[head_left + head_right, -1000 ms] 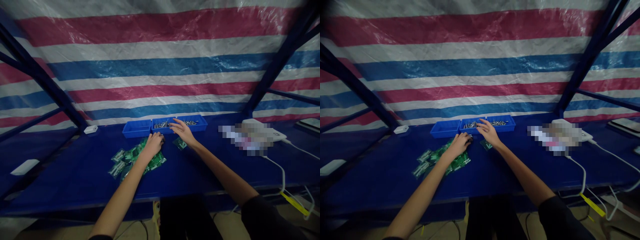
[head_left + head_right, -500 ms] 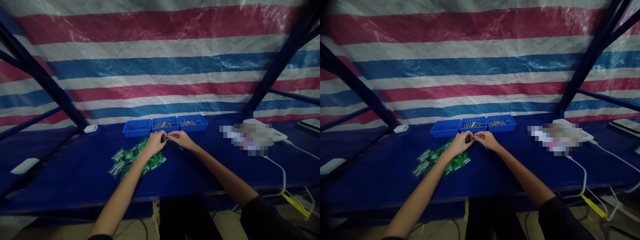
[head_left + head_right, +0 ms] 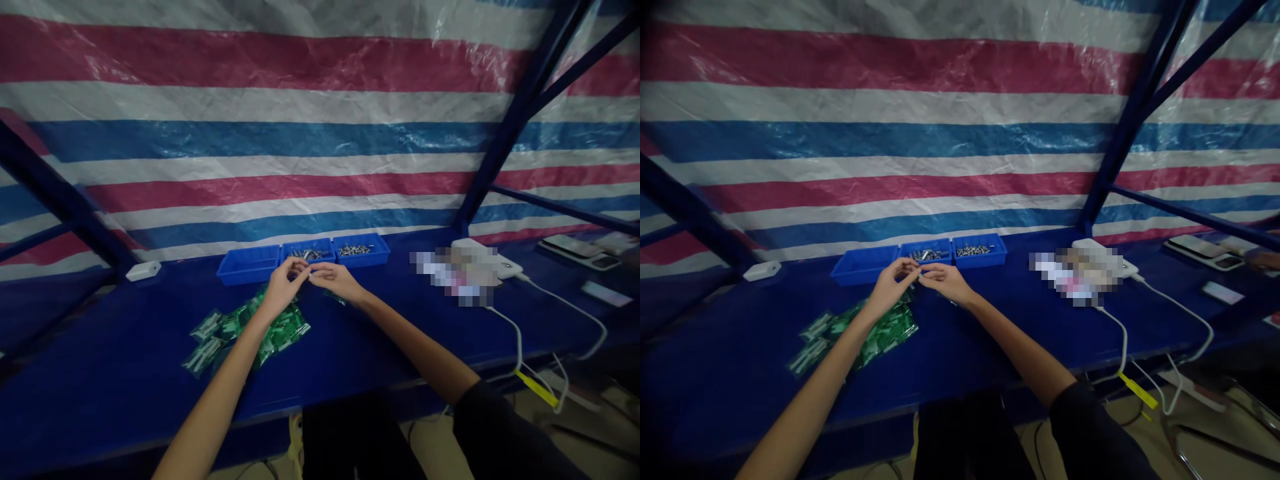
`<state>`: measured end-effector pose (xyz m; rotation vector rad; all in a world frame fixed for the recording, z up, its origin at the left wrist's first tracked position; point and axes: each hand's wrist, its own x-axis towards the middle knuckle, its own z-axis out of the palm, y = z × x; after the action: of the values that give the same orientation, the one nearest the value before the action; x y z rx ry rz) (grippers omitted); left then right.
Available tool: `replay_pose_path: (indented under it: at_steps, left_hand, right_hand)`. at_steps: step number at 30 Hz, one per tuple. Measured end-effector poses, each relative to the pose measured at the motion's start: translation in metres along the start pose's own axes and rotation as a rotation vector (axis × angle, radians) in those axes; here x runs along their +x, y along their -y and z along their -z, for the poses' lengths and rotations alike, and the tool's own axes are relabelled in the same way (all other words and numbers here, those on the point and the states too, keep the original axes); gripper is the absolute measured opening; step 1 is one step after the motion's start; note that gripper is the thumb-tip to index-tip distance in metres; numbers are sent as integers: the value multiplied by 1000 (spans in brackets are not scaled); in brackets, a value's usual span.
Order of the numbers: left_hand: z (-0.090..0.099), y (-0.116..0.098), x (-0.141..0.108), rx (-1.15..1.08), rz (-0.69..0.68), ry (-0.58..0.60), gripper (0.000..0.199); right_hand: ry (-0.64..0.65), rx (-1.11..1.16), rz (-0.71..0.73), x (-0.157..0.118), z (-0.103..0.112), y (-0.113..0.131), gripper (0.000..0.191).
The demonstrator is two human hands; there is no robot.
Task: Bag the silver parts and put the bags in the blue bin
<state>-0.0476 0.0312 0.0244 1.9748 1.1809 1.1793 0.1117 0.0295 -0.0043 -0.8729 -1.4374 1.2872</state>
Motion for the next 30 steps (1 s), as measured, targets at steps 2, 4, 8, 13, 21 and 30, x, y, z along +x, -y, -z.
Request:
replay_pose_path:
  at_steps: [2,4,8,13,21,30]
  left_hand:
    - [0,1,0,40,-9,26,23]
    - [0,1,-2,102,-22,70,25]
    - [4,-1,-7,431,-65,120,26]
    - [7,5,-10,866,-64,232,19]
    - [1,7,-10,758,-97,350,27]
    - [-2,7,-12,897,-58,321,14]
  right_hand:
    - [-39,-48,15,1,0,0,30]
    - [-61,-92,31,2,2,0,26]
    - [-162,-150,40,5,6,-2,26]
    - [-319,-286,39,7,15,-3,22]
    - [-298,-148,-29,8,16,5,29]
    - [-128,-246,122,8,16,1,20]
